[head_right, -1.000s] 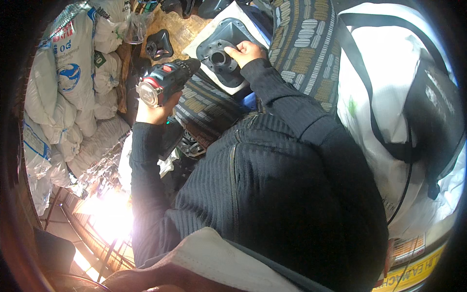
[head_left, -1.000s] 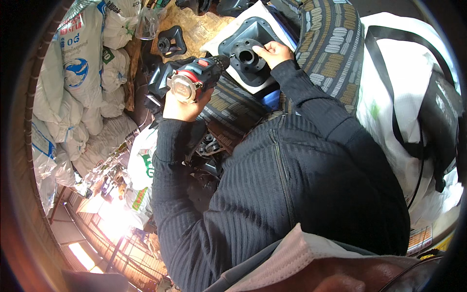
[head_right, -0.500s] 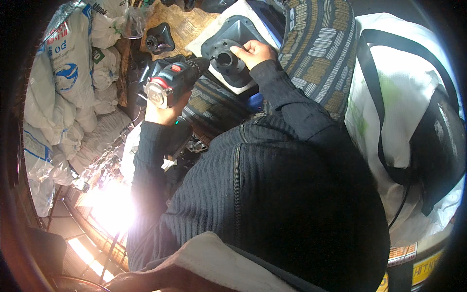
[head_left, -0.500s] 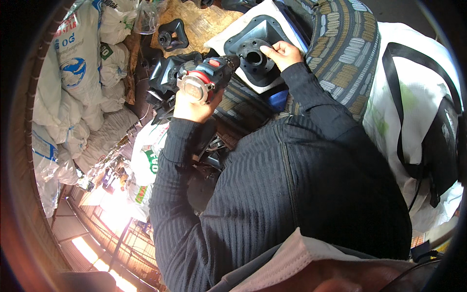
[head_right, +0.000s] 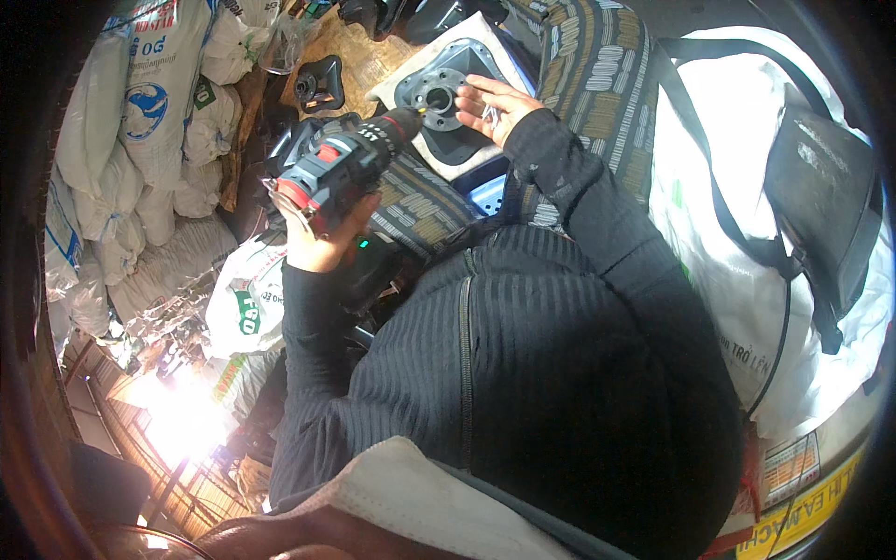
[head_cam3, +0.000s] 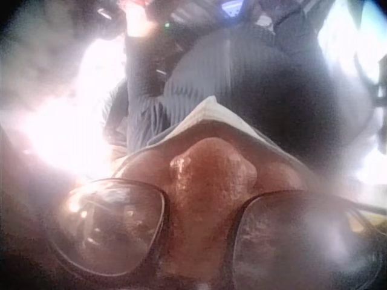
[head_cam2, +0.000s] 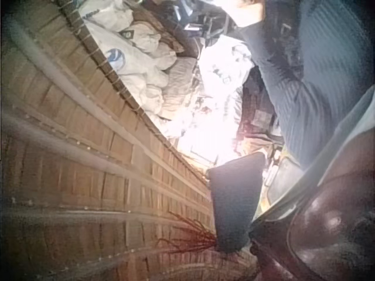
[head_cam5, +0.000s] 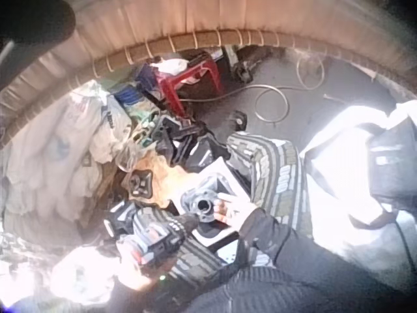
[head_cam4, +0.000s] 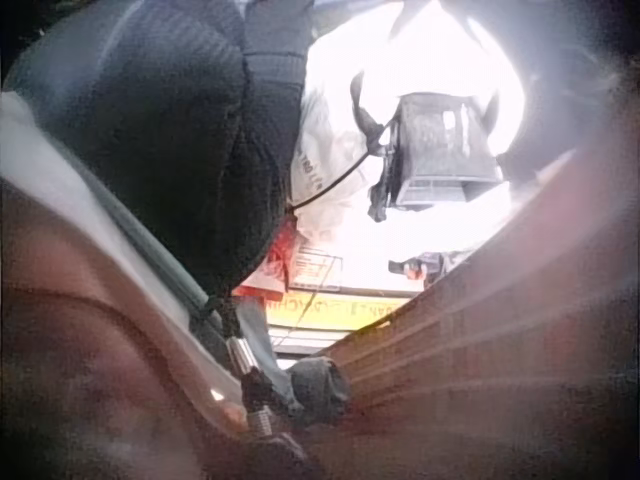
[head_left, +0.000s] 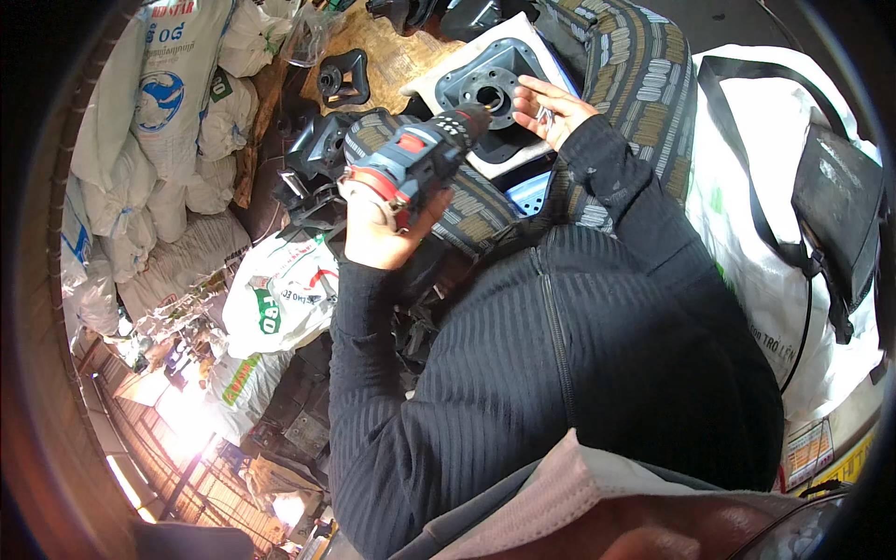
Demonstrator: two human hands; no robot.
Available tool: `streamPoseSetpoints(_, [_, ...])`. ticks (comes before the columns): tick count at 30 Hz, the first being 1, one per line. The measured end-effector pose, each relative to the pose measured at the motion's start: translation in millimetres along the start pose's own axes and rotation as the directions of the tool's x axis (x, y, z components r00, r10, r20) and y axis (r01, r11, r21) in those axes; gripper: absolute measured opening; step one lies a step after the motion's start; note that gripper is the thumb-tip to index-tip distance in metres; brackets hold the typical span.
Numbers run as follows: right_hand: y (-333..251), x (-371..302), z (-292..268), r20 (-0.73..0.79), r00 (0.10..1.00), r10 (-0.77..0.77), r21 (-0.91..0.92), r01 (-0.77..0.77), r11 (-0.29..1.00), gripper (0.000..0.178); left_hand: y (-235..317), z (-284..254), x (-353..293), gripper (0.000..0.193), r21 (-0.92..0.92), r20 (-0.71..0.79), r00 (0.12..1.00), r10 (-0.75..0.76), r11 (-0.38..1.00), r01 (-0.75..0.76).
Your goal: The person uses a cordless drill to fasten screws into a black plastic part. They repeatedly pick up the part, align it, and drive screws into it, then place it down and pick up another similar part to repeat the process.
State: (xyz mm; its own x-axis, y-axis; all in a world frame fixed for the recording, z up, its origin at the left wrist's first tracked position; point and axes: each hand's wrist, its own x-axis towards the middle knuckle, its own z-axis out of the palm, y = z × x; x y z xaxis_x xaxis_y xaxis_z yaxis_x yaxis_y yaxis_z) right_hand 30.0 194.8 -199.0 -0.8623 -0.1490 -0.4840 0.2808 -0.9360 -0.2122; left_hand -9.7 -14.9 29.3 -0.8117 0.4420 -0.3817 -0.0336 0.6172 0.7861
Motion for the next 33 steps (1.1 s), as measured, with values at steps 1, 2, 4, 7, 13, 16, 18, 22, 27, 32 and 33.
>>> streamPoseSetpoints(1, [0,0,3,0.081,0.997,0.003,-0.001,-0.003,1.000,0.040,0,2,-4,0.043,-0.006,0.031,0.999,0.016,1.000,-0.016])
streamPoseSetpoints(2, [-1,-1,6,0.161,0.987,0.006,-0.002,-0.006,1.000,0.041,2,1,-6,0.043,0.097,0.070,0.997,0.021,0.995,-0.028])
streamPoseSetpoints(4, [-1,-7,19,0.113,0.994,0.010,0.020,-0.012,1.000,0.038,-2,3,-12,0.044,0.238,0.095,0.993,0.065,0.967,-0.086])
streamPoseSetpoints(7, [2,0,2,0.281,0.960,0.003,0.133,-0.042,0.990,0.039,-12,9,-14,0.045,0.307,0.091,0.983,0.157,0.935,-0.177])
streamPoseSetpoints(13, [1,1,7,0.332,0.943,0.008,0.153,-0.062,0.986,0.044,-15,11,-10,0.050,0.257,0.149,0.987,0.061,0.961,-0.098])
streamPoseSetpoints(16, [3,6,-1,0.516,0.857,0.001,0.256,-0.156,0.954,0.044,-12,13,-6,0.049,0.253,0.165,0.983,0.081,0.960,-0.121])
streamPoseSetpoints(18, [3,5,0,0.523,0.852,0.015,0.256,-0.174,0.951,0.044,-13,15,-5,0.046,0.288,0.105,0.985,0.135,0.944,-0.160])
streamPoseSetpoints(22, [2,-12,18,0.275,0.958,0.081,0.103,-0.113,0.988,0.039,-9,10,-10,0.043,0.114,0.036,0.997,0.074,0.991,-0.077])
streamPoseSetpoints(27, [0,-17,25,0.174,0.974,0.144,0.017,-0.149,0.989,0.036,-16,7,-11,0.036,0.321,0.071,0.981,0.179,0.927,-0.193])
streamPoseSetpoints(32, [5,-24,21,0.230,0.952,0.200,-0.008,-0.204,0.979,0.036,-18,6,-18,0.031,0.468,0.124,0.941,0.315,0.818,-0.335])
streamPoseSetpoints(33, [7,-26,20,0.221,0.948,0.228,-0.035,-0.225,0.974,0.036,-18,4,-21,0.032,0.465,0.146,0.948,0.281,0.827,-0.317])
